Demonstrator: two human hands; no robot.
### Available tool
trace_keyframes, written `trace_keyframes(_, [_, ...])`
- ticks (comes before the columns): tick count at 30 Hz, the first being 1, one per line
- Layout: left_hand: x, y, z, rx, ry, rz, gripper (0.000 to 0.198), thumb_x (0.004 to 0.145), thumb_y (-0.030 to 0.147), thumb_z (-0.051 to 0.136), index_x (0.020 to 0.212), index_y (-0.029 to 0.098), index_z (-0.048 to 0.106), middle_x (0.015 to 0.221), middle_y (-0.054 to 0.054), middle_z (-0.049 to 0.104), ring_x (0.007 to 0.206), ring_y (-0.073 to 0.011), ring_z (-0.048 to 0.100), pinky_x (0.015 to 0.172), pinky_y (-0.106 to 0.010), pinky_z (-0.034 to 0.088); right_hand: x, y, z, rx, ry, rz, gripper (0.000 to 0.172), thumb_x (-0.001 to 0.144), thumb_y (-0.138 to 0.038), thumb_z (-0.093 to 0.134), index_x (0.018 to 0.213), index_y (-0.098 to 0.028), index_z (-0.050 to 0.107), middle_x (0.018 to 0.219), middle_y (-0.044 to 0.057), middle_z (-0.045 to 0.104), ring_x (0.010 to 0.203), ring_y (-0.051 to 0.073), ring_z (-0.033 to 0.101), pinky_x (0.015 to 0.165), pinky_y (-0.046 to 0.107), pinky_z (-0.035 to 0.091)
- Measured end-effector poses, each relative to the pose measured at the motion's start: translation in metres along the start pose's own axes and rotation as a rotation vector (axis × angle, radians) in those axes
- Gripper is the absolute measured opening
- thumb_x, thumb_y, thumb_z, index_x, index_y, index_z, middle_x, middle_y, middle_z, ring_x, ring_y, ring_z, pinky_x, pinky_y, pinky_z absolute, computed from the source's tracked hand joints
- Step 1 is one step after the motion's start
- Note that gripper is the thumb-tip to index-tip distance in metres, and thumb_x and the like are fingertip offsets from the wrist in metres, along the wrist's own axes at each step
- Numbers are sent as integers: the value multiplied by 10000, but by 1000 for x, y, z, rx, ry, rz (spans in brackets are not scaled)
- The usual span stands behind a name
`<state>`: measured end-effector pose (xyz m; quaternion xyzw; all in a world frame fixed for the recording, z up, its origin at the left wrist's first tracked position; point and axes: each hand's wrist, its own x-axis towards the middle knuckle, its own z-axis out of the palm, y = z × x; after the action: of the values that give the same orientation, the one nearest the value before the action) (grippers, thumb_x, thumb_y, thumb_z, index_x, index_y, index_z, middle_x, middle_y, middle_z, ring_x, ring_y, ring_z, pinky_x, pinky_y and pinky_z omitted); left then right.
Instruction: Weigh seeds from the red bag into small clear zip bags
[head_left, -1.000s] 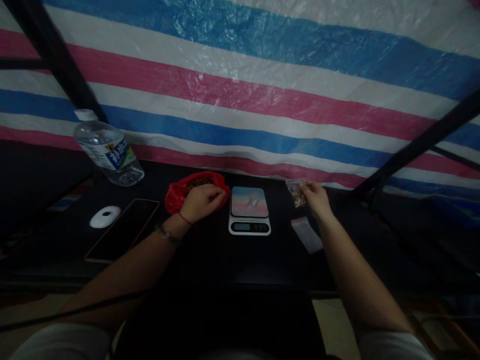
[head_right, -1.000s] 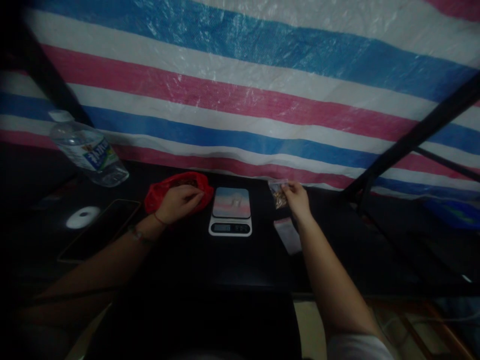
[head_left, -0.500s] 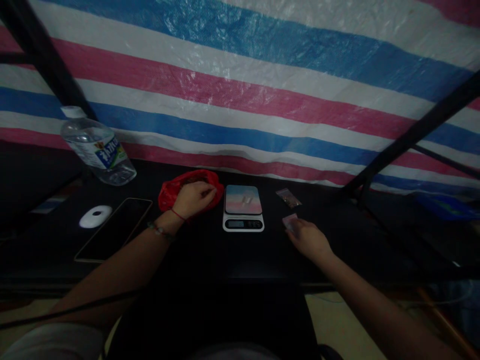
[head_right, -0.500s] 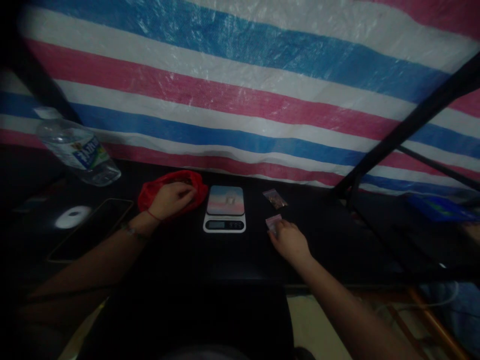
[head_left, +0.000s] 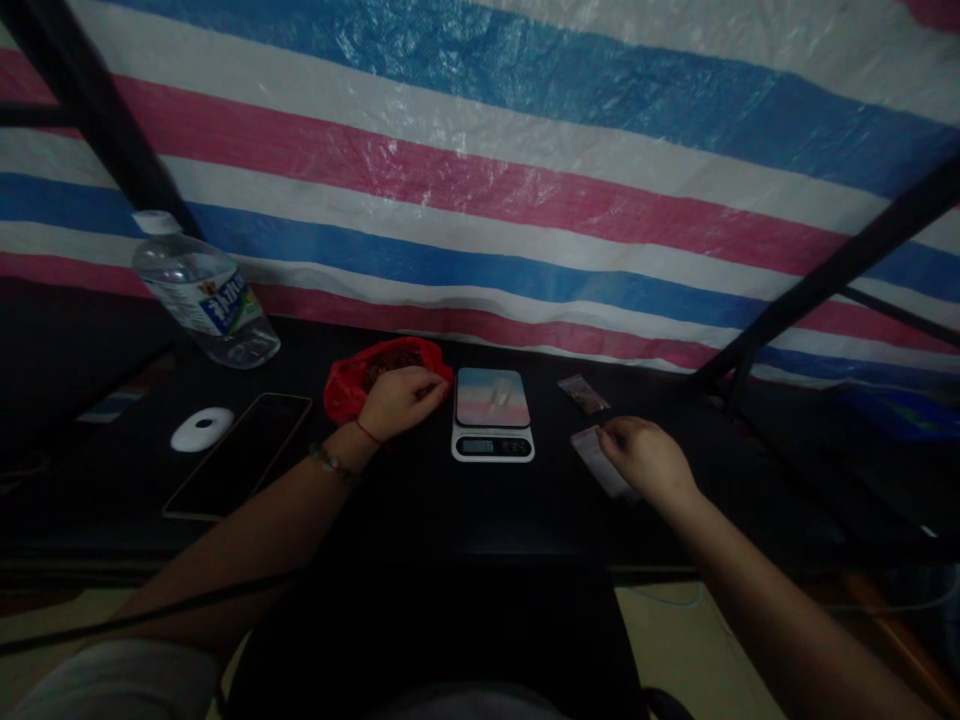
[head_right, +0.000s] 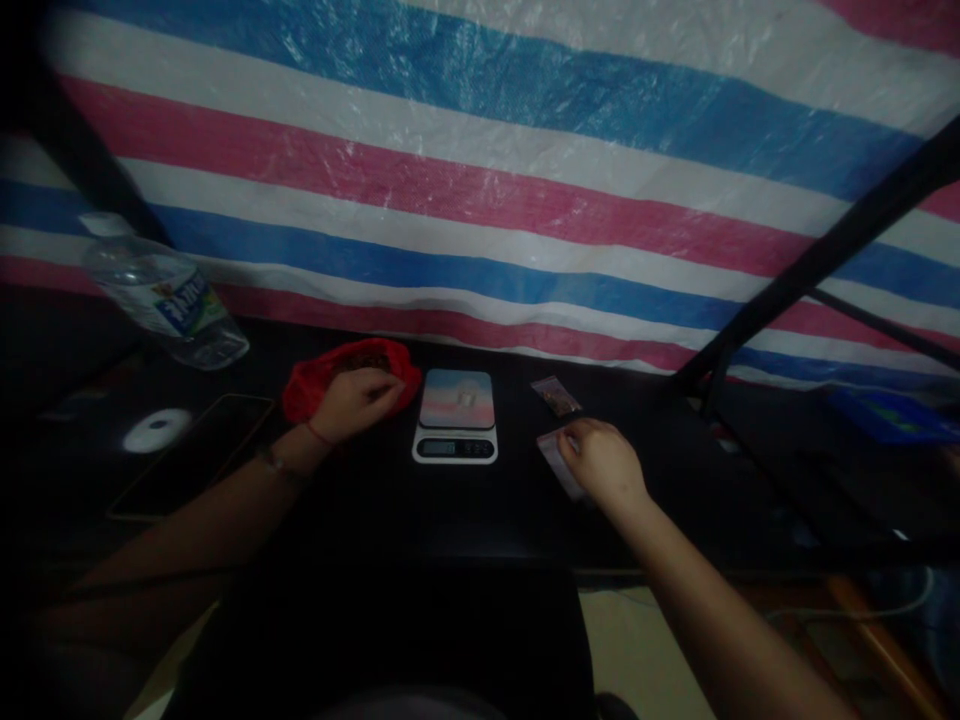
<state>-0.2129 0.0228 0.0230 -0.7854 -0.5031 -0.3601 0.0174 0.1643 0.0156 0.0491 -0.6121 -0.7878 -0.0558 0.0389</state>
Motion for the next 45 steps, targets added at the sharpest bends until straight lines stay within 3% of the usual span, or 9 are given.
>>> trace_keyframes(6, [-1, 4, 0, -34, -32, 42, 257, 884, 317, 499, 807, 176, 700, 738, -35, 699, 677, -145, 627, 640, -249, 451, 0, 22, 40, 72, -197, 134, 587, 844, -478, 535, 1288, -94, 518, 1203, 212, 610, 1044, 311, 627, 868, 383, 471])
trace_keyframes(11, [0, 6, 0, -70, -62, 50, 242, 877, 303, 514, 803, 171, 703, 752, -42, 707, 692, -150, 634, 649, -253, 451, -2, 54, 64, 188, -148, 195, 612, 786, -397, 622, 1301, -91, 498, 1220, 199, 603, 1085, 298, 608, 911, 368, 469])
trace_keyframes(19, [-2, 6, 1, -81, -42, 55, 235, 872, 299, 520, 801, 178, 708, 736, -33, 708, 676, -142, 630, 636, -245, 459, 2, 69, 40, 616, -28, 250, 323, 792, -312, 561, 1070, -172, 646, 930, 95, 708, 772, 216, 674, 653, 306, 521])
trace_keyframes(26, [-2, 17, 1, -564, -210, 61, 221, 852, 319, 571, 799, 157, 713, 739, -48, 714, 674, -132, 650, 630, -220, 491, 17, -18, -14, 1150, -139, -161, 479, 741, -311, 677, 1195, -205, 568, 847, 37, 698, 718, 171, 662, 608, 271, 518])
trace_keyframes(31, [-6, 29, 1, -931, -550, -4, 295, 844, 402, 584, 858, 130, 699, 660, -39, 682, 485, -89, 567, 456, -174, 431, 33, -103, -18, 1286, -421, -451, 417, 758, -233, 674, 1163, -219, 576, 793, -4, 697, 732, 147, 674, 690, 270, 527])
trace_keyframes(34, [-8, 29, 0, -984, -617, -24, 293, 813, 418, 627, 797, 131, 677, 601, -17, 646, 449, -75, 532, 420, -158, 394, 45, -131, -18, 1275, -451, -543, 428, 775, -202, 656, 1192, -230, 563, 777, -19, 689, 709, 139, 668, 666, 258, 523])
trace_keyframes(37, [-8, 25, -1, -975, -560, -86, 304, 829, 407, 606, 708, 131, 639, 531, 9, 590, 407, -59, 486, 395, -150, 354, 53, -142, -22, 1107, -180, -591, 390, 781, -210, 668, 1164, -236, 599, 823, 0, 693, 742, 156, 659, 704, 294, 530])
trace_keyframes(41, [-4, 22, -1, -931, -172, -290, 303, 822, 404, 608, 687, 132, 608, 537, 17, 575, 421, -60, 484, 422, -161, 375, 54, -151, -21, 843, 465, -497, 167, 822, -247, 647, 984, -239, 688, 923, 47, 696, 908, 208, 640, 875, 390, 498])
trace_keyframes(45, [0, 21, 3, -874, 48, -393, 274, 822, 400, 601, 747, 137, 613, 613, 8, 606, 465, -70, 506, 464, -176, 412, 48, -170, -4, 797, 522, -480, 187, 835, -304, 643, 998, -233, 703, 915, 51, 712, 860, 193, 654, 805, 335, 528])
